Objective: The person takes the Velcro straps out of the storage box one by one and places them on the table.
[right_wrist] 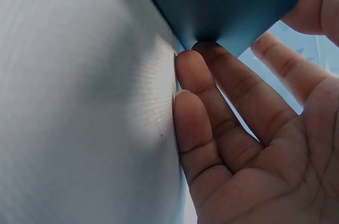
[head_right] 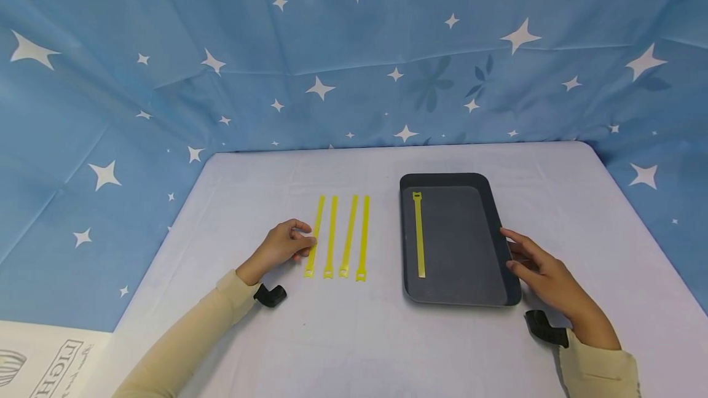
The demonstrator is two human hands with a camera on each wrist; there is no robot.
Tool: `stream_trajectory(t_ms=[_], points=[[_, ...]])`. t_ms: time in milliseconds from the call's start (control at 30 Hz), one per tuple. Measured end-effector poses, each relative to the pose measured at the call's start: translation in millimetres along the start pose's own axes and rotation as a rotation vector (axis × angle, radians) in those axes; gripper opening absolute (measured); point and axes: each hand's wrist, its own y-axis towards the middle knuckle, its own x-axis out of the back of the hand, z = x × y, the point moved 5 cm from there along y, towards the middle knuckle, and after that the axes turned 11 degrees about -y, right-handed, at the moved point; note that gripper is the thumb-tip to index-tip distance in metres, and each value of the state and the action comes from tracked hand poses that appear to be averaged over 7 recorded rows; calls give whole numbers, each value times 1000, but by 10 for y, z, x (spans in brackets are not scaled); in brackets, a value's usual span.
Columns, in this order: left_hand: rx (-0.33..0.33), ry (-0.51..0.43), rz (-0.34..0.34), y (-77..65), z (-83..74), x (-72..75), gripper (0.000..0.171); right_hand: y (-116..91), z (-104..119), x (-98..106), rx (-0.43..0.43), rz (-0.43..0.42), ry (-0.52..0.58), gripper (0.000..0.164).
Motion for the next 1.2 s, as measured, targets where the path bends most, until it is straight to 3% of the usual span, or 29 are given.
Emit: stream_trajectory(t_ms=[300, 433, 600, 933, 1100, 1200], points=[[-49, 92, -20, -32, -217, 21, 28, -2, 4, -1, -1, -1, -2, 61], [-124, 160, 14, -58, -388, 19, 26, -4, 0, -3, 7, -2, 9, 61], [-261, 198, 123, -62, -613, -11, 31, -3, 4, -1, 13, -5, 12, 61], [-496, 241, 325, 19, -887, -161, 20, 2, 9, -2, -5, 4, -5, 61], [-568, 234, 473, 73, -1010, -270, 21, 2, 20, -15, 29, -5, 27, 61], [-577, 244, 539, 113, -1070, -321, 21, 4, 32, -23, 55, -8, 47, 61]])
